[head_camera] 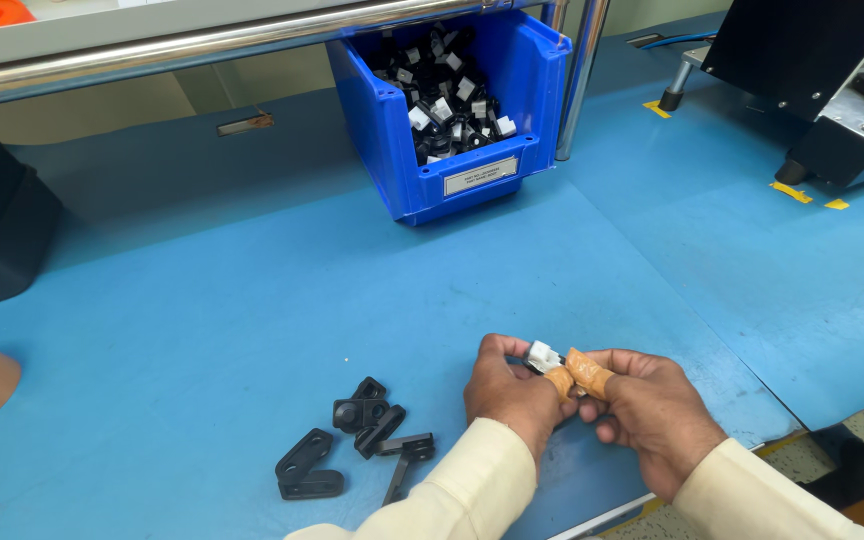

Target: The person repeatedly picks up small black plastic housings and white plastic inserts from a blue workbench, aligns them, and presses them together by hand. The assembled units are placed into a blue bin. The person continues this cycle for multiple units throughout the clip.

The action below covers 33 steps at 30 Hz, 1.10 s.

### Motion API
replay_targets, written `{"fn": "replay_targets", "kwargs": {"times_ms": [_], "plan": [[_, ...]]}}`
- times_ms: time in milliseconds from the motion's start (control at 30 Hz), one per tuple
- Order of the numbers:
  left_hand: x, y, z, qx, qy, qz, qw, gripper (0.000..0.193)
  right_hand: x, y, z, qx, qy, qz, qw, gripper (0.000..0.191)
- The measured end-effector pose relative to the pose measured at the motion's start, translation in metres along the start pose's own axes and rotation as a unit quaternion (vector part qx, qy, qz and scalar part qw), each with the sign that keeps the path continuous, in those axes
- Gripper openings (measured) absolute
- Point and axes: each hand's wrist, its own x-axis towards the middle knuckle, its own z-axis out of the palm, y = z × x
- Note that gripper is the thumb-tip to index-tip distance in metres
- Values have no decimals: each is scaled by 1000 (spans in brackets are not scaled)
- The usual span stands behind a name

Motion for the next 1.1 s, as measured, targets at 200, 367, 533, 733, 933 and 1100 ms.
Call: {"fn": "replay_targets", "kwargs": {"times_ms": [200,367,533,733,933,1100], "plan": [[10,15,-26,141,-114,10,983,30,-8,-9,8,-144,9,-90,985,20],[3,10,-21,103,-109,33,988,28,-8,-8,20,-122,75,-121,982,21],[3,10,-23,-34,-107,-81,990,21,-3,-9,15,33,17,-66,997,28],[5,8,-24,-170,-173,-135,961,24,-3,-6,7,3,42,-31,999,25],[3,12,-22,-131,-183,-118,967,25,3,-6,8,-28,46,-49,997,21],[-4,14,-24,-113,-206,-105,966,21,9,-7,9,-22,39,-53,998,18]]}}
